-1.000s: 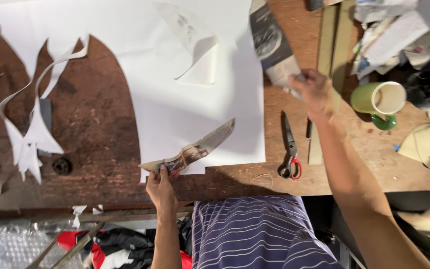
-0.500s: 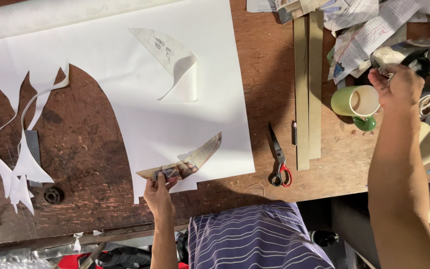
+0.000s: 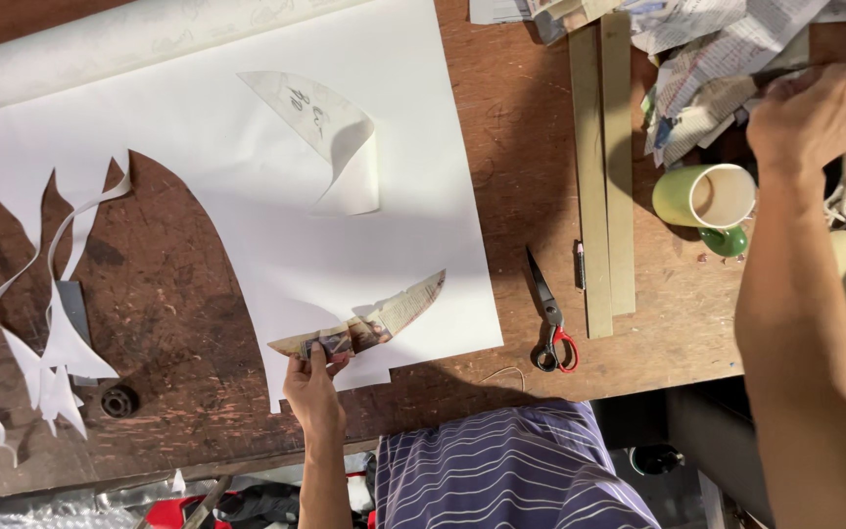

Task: The person uses a ruler and a pen to mark lines on a large sheet of white paper, then uses scissors to cut along the marked lines. They also place a newspaper strip on the paper and cut around it. The person repeatedly measures, marks, and cuts the paper into various shapes.

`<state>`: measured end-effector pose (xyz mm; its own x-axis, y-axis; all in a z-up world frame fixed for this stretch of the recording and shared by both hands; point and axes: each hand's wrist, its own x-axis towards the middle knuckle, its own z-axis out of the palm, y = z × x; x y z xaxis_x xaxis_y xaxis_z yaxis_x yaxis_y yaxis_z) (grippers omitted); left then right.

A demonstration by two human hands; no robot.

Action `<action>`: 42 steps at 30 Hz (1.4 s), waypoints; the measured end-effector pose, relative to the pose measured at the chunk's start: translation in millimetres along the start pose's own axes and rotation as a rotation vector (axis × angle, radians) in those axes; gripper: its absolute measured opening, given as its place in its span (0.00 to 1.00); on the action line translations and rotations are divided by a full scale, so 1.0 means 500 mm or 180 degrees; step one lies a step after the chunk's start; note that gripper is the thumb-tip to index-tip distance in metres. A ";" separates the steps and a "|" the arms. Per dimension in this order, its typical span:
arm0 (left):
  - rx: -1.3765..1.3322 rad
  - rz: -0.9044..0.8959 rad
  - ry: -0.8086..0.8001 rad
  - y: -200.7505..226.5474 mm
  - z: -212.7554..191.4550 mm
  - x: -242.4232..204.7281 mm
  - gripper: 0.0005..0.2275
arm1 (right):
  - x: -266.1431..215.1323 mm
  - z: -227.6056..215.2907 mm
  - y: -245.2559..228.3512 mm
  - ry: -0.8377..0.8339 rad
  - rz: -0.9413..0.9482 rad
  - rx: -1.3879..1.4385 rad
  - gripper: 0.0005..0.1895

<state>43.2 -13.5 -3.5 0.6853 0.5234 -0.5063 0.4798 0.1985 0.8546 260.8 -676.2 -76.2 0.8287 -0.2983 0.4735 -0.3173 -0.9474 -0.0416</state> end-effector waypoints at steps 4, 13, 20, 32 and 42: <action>0.0141 -0.0031 0.0033 0.007 0.008 0.001 0.09 | 0.070 0.131 0.038 0.0390 -0.0472 -0.0561 0.20; 0.0787 0.0322 0.0126 0.053 0.039 0.005 0.08 | 0.165 0.267 -0.015 -0.0631 -0.0372 0.1028 0.21; 0.2148 0.1706 -0.1966 0.163 0.189 0.002 0.10 | -0.101 -0.061 -0.383 -0.1331 -0.1077 0.4264 0.27; 0.1954 0.1678 -0.1778 0.124 0.505 0.273 0.06 | -0.500 -0.308 -0.587 -0.3360 0.1775 0.4232 0.16; 0.2231 0.3296 -0.0890 -0.011 0.505 0.222 0.18 | -0.505 -0.300 -0.579 -0.4096 0.2528 0.4647 0.18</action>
<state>254.9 -165.7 -93.8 0.9605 -0.0368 0.2757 -0.2176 -0.7166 0.6627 74.2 -309.5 -51.8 0.7082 0.1256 -0.6948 -0.7038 0.2042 -0.6805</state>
